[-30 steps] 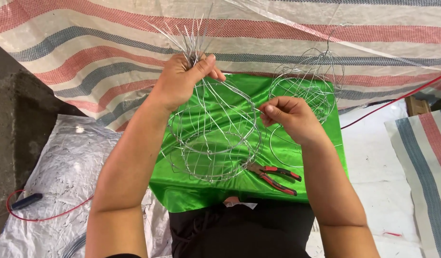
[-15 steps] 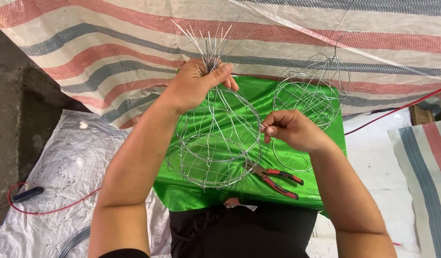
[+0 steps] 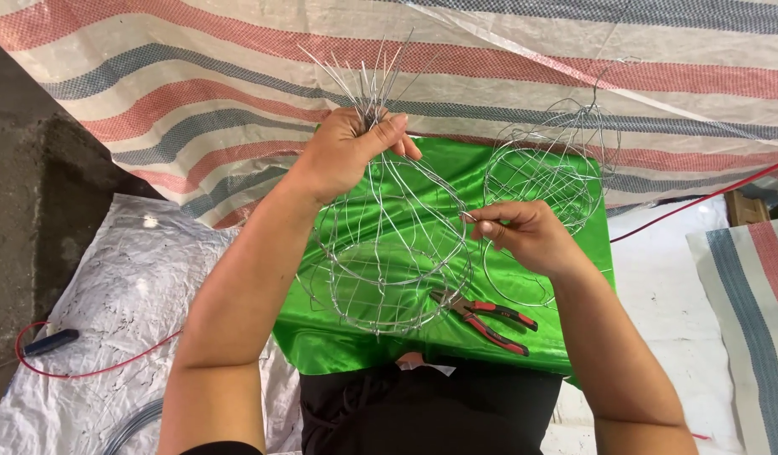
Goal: Adjusting and shaping a wire mesh structure using hands and pliers.
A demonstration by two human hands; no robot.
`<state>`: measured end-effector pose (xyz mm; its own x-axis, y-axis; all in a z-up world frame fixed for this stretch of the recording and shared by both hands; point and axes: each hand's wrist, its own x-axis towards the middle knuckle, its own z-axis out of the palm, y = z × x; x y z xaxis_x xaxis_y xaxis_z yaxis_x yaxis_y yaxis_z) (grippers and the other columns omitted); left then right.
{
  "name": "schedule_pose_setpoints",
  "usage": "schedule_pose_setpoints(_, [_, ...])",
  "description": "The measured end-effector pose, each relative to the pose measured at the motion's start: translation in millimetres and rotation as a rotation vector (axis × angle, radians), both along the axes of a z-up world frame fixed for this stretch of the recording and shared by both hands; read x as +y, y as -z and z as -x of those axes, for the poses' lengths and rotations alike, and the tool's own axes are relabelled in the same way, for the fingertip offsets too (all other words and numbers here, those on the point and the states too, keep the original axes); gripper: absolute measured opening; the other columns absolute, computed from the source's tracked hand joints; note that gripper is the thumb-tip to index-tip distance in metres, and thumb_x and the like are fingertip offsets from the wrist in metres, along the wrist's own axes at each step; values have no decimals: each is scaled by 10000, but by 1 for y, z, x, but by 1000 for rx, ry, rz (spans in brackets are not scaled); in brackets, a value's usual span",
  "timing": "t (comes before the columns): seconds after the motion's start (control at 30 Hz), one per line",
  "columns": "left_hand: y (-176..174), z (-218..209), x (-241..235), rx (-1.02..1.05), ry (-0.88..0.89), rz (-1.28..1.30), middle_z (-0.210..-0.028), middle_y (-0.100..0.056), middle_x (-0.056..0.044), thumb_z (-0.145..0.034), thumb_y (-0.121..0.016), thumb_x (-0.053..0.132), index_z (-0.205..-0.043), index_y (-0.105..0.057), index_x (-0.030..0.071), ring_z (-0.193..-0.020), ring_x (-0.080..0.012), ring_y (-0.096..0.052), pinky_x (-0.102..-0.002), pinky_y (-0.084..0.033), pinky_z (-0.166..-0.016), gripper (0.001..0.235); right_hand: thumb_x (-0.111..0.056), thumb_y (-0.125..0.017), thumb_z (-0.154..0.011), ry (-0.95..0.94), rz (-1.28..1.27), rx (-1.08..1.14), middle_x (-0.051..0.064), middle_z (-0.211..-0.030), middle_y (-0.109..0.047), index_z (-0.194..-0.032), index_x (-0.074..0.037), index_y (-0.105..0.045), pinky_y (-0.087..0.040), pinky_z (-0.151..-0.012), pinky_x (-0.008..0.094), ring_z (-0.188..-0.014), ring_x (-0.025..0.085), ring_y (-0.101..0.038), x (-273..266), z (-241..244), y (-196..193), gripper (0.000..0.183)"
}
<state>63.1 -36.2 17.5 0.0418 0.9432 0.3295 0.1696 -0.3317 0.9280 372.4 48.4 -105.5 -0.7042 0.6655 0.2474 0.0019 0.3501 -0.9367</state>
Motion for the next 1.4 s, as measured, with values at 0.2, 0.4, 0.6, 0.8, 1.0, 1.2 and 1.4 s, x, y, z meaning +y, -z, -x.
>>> schedule_pose_setpoints(0.2, [1,-8,2,-24,17,-25,-886,-781,-75,-1042,-616,351,-769,-722,95,-913,-162,-657,-300,-449,-955,388,-67,-677,-953,-166,-28,58,172,-1438,-608,-995,-68,-801,-441,-1052,461,-1287,271,-577,-16,9,-36,131])
schedule_pose_setpoints(0.4, [3,-11,0,77,32,0,-853,-775,-48,-1033,-623,373,-761,-742,133,-894,-138,-663,-295,-479,-940,382,-40,-663,-953,-142,-96,-29,211,-1242,-658,-1032,-33,-813,-464,-997,458,-1164,321,-645,-2,8,7,170])
schedule_pose_setpoints(0.6, [-3,-18,-8,63,6,32,-810,-766,-29,-1008,-644,406,-737,-737,146,-850,-120,-649,-270,-471,-905,387,11,-700,-921,-97,-11,-10,129,-860,-734,-885,-1,-777,-509,-802,358,-818,200,-672,-12,10,12,86])
schedule_pose_setpoints(0.8, [-1,-14,6,164,-133,71,-807,-785,70,-980,-537,475,-771,-736,217,-838,-91,-743,-390,-559,-958,388,53,-705,-913,161,-115,-49,35,-965,-718,-1013,-32,-737,-528,-746,246,-809,124,-643,-17,10,1,135])
schedule_pose_setpoints(1.0, [-53,-11,-9,10,-26,-231,-948,-766,-76,-1091,-527,325,-853,-605,117,-889,-156,-750,-286,-584,-891,325,-36,-596,-1080,38,-211,409,114,-1331,-656,-1295,-77,-642,-608,-986,251,-1120,173,-688,9,-13,-64,224])
schedule_pose_setpoints(1.2, [-55,-17,-8,-99,-60,-469,-1018,-695,-117,-1122,-558,-29,-1088,-639,-10,-948,-192,-668,-275,-545,-880,89,-227,-614,-1106,234,-271,303,155,-1427,-587,-1458,-5,-506,-562,-1100,355,-1264,263,-634,-18,-39,-103,430])
schedule_pose_setpoints(1.4, [-40,-15,-14,4,-93,-511,-1111,-709,-209,-1200,-549,146,-999,-597,-73,-1030,-285,-706,-368,-600,-960,301,-170,-620,-1091,344,-182,233,137,-1331,-639,-1433,2,-538,-568,-1046,322,-1183,233,-655,-23,-71,-71,392])
